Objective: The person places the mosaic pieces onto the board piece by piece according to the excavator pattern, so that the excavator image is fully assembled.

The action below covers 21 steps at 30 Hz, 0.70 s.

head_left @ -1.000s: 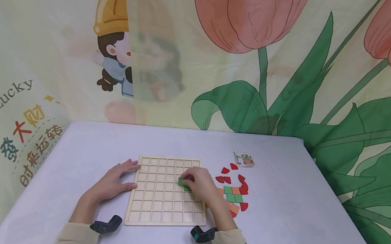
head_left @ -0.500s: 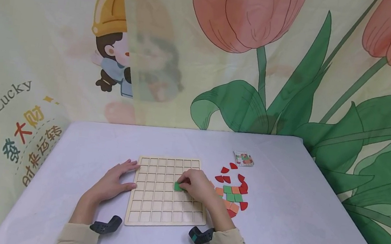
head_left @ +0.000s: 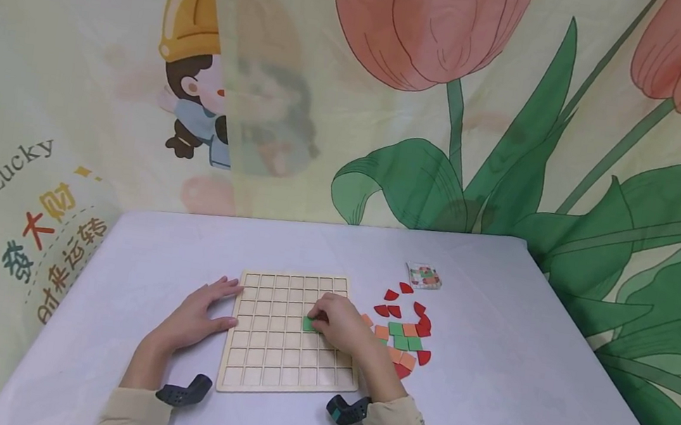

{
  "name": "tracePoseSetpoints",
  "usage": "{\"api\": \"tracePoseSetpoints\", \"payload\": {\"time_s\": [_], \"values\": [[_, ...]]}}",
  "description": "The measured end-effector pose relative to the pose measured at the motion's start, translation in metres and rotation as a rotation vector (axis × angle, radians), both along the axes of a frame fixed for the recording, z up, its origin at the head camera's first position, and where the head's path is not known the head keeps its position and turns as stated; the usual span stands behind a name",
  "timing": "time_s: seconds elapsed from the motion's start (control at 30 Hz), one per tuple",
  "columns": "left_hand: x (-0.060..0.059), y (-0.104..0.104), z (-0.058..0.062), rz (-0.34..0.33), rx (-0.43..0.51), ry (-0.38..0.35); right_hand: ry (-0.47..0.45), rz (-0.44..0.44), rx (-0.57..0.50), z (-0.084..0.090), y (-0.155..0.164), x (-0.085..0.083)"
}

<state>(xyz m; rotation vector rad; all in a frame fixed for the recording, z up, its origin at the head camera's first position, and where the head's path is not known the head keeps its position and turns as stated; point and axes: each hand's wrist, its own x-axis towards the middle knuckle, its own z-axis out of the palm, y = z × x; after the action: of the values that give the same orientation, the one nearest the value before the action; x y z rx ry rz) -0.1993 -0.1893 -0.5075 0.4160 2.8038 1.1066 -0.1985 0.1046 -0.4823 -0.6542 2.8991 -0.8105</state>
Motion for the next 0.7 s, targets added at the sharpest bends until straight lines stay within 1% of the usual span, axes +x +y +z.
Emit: {"api": "tracePoseSetpoints", "payload": {"time_s": [0.3, 0.37, 0.53, 0.6, 0.7], "values": [[0.000, -0.001, -0.004, 0.011, -0.001, -0.013, -0.005, 0.000, 0.027, -0.008, 0.001, -0.002], [0.000, -0.001, -0.004, 0.012, 0.000, -0.014, -0.013, 0.011, 0.025, -0.006, 0.004, -0.003], [-0.001, -0.001, -0.002, 0.020, 0.002, -0.015, -0.082, 0.033, -0.026, 0.003, 0.018, -0.009], [-0.002, -0.001, -0.002, 0.020, 0.002, -0.016, -0.126, -0.003, -0.049, 0.007, 0.032, -0.011], [-0.003, -0.001, -0.002, 0.016, 0.001, -0.023, -0.204, -0.112, -0.067, 0.013, 0.061, -0.012]]}}
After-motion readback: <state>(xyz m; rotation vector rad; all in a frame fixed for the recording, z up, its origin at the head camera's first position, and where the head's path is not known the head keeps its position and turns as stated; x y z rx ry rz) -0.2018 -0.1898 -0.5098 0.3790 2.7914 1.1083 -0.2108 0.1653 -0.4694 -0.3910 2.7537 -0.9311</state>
